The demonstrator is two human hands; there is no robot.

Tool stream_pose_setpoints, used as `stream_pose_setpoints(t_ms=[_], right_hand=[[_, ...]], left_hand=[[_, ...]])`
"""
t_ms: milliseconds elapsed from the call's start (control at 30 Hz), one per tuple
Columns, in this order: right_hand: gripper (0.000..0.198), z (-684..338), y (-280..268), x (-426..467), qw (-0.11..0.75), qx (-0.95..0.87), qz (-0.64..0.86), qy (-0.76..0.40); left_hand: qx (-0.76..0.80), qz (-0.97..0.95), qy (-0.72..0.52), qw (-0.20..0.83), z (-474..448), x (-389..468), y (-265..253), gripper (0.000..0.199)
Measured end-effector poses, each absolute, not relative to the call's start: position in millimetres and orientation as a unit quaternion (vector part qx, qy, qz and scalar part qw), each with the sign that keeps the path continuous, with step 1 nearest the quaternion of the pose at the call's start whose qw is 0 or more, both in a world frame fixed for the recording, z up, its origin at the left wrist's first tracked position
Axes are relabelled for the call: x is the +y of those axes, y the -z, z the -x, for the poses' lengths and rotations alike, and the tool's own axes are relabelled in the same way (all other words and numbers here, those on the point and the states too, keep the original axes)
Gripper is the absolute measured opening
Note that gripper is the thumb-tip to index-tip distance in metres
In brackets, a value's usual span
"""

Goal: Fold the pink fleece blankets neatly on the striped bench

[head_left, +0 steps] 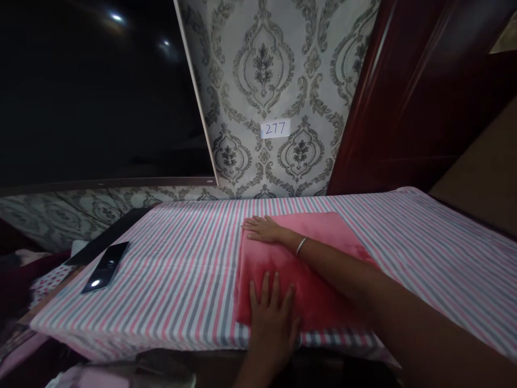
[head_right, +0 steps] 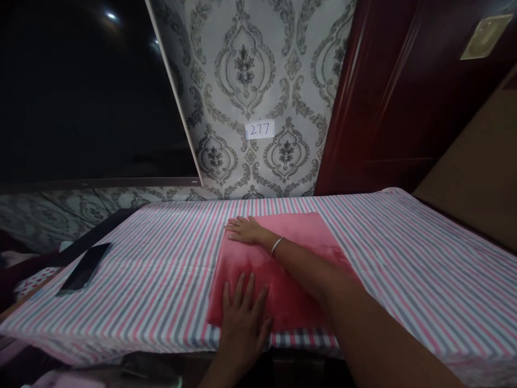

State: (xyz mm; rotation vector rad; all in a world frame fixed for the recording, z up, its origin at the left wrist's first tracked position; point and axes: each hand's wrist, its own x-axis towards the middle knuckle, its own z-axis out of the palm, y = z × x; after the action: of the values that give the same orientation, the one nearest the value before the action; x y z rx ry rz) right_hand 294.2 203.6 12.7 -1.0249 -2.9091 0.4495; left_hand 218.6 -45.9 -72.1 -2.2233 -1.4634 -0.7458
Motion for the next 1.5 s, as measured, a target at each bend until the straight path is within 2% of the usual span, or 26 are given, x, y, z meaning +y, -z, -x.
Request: stream_pose_setpoints(t_ms=[133,367,567,667,800,1033,1167,1300,1400,1500], right_hand=[[0.062,-285,-3,222,0.019,-0.915,0.360,-0.181],[0.062,-286,9,226,0.058,-0.912,0.365,-0.179],[0.061,-282,-7,216,0.044,-0.912,0.381,-0.148],[0.062,-285,-21,202,0.072,-0.909,0.395,-0.110],[0.057,-325,-34,164,0.118,-0.910,0.387,-0.088],[0.052,-453,-16,74,0.116,-0.912,0.380,-0.104],[0.057,-475,0,54,0.115,-0.914,0.377,-0.098],[0.057,-467,13,50,0.167,-0.914,0.361,-0.083],[0.053,-463,17,48,0.179,-0.901,0.383,-0.094],[0.052,-465,16,47,0.173,-0.898,0.390,-0.106]], left_hand=[[-0.526,0.791,0.257,0.177,-218,-45,78,0.065],[-0.522,0.793,0.267,0.163,-218,-42,85,0.064],[-0.520,0.785,0.281,0.189,-218,-39,85,0.062],[-0.516,0.785,0.281,0.195,-217,-39,79,0.060],[-0.516,0.783,0.289,0.193,-217,-38,72,0.056],[-0.519,0.787,0.281,0.181,-212,-36,57,0.052],[-0.482,0.822,0.278,0.121,-227,-18,16,0.052],[-0.393,0.901,0.182,0.003,-267,35,-21,0.056],[-0.370,0.924,0.072,-0.068,-291,85,-24,0.055],[-0.367,0.927,0.028,-0.075,-301,131,-16,0.053]])
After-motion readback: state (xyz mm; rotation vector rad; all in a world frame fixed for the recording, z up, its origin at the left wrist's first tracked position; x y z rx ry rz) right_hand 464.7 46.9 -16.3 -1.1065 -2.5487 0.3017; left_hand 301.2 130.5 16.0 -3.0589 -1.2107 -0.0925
